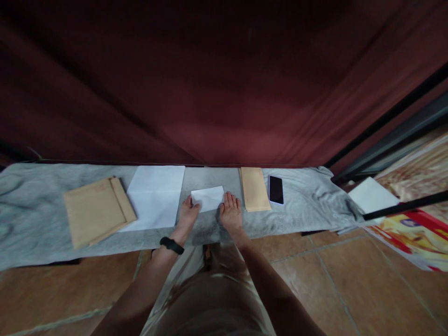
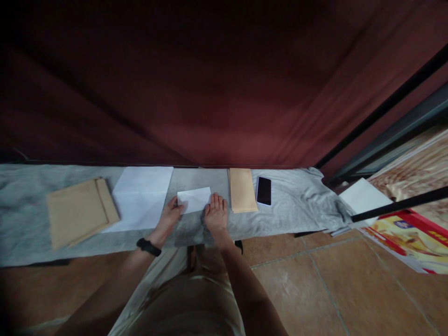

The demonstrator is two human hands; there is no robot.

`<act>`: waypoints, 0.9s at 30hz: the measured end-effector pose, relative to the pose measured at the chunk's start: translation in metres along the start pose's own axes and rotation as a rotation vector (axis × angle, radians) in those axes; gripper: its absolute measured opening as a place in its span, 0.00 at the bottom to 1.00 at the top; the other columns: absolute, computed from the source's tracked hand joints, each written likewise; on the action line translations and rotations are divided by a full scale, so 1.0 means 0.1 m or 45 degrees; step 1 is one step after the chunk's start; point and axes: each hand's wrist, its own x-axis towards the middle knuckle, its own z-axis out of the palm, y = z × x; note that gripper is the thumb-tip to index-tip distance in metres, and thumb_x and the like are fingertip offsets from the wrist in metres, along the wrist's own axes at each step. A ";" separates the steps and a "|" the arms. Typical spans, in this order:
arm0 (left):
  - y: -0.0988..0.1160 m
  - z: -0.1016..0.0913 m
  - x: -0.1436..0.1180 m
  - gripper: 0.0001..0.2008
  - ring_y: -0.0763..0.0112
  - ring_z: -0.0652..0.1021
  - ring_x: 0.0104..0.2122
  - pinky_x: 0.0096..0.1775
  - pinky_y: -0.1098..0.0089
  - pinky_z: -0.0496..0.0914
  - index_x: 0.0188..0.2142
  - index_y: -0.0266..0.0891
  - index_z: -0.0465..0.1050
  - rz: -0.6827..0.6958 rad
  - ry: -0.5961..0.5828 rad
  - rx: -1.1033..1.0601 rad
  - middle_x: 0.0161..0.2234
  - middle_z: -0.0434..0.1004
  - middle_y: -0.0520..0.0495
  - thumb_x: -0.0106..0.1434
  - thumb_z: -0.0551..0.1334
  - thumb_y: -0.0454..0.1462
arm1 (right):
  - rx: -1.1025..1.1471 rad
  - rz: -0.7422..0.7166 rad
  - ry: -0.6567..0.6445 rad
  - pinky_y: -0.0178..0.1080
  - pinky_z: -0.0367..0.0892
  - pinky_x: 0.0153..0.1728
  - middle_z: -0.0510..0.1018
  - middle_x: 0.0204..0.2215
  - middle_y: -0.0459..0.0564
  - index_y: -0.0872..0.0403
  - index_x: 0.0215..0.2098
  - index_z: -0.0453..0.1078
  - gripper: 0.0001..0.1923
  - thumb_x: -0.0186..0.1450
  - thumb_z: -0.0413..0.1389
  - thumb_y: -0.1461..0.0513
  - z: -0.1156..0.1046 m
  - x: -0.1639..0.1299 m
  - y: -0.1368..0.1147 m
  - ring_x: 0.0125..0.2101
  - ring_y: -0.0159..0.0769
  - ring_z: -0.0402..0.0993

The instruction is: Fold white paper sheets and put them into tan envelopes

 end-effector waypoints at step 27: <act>0.23 0.02 -0.29 0.22 0.69 0.78 0.31 0.33 0.70 0.71 0.43 0.37 0.76 -0.307 -0.192 -0.732 0.33 0.80 0.49 0.47 0.72 0.40 | 2.130 0.772 -0.121 0.40 0.76 0.37 0.82 0.36 0.49 0.50 0.42 0.71 0.16 0.62 0.59 0.50 -0.24 0.02 -0.42 0.34 0.38 0.79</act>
